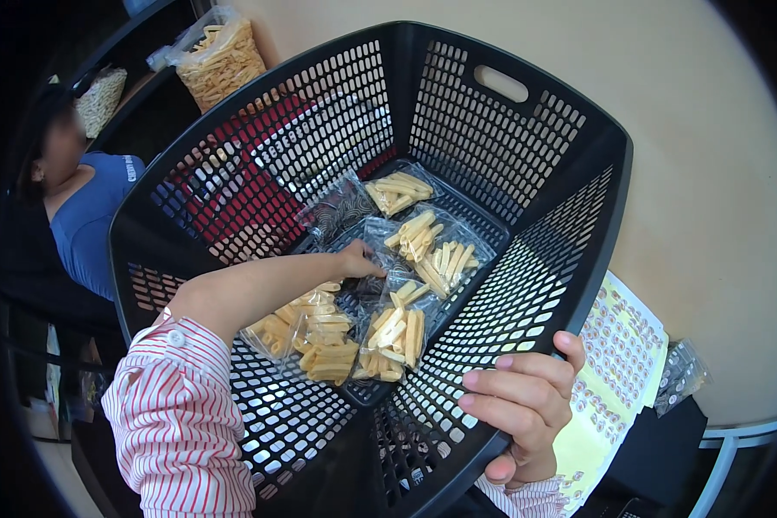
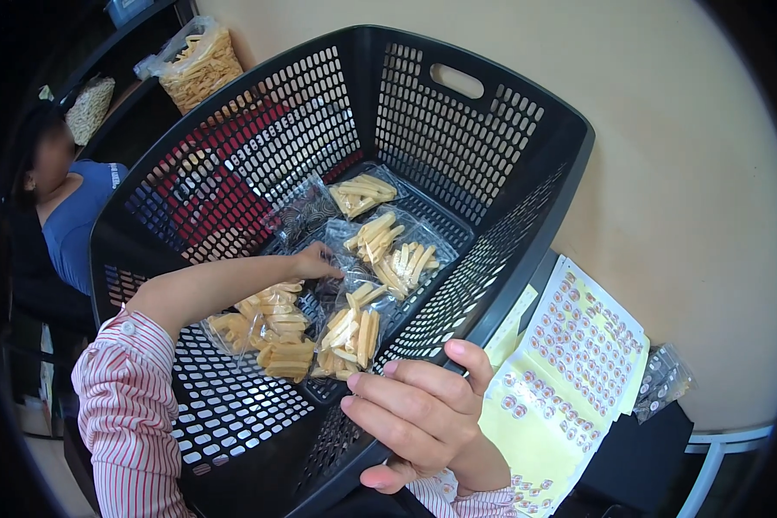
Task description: Applying circular stickers to small plastic bags containing snack items and placing the finished bags into a large black laundry-style basket.
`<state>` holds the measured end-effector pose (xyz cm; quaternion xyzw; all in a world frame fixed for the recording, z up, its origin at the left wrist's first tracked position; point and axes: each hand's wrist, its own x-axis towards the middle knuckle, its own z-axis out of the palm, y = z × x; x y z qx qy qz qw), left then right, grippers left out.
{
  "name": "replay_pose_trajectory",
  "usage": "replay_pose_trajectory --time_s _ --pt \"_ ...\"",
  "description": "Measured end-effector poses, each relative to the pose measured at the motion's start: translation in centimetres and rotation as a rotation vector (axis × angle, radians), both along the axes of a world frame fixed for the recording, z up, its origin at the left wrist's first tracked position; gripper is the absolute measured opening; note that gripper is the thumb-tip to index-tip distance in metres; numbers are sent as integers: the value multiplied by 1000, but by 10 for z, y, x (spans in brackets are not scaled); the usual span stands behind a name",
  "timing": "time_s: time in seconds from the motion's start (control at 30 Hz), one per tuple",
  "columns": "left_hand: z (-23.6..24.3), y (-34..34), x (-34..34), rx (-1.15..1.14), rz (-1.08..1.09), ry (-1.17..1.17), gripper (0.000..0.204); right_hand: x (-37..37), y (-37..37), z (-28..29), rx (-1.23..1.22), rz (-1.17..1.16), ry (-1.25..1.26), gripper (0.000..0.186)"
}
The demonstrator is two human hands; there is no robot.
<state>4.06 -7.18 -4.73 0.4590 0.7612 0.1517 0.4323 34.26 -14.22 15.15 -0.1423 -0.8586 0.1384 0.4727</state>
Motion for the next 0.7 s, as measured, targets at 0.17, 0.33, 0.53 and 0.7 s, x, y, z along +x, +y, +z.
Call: replay_pose_trajectory --time_s 0.17,0.33,0.53,0.7 --pt "-3 23 -8 127 104 -269 41 1 1 -2 20 -5 3 54" --pt "19 25 -44 332 -28 341 20 0 1 -3 22 -10 13 55" --pt "20 17 -70 258 -45 713 14 -2 0 -4 16 -15 28 57" --pt "-7 31 -77 171 -53 584 18 -2 0 -5 26 -17 34 56"
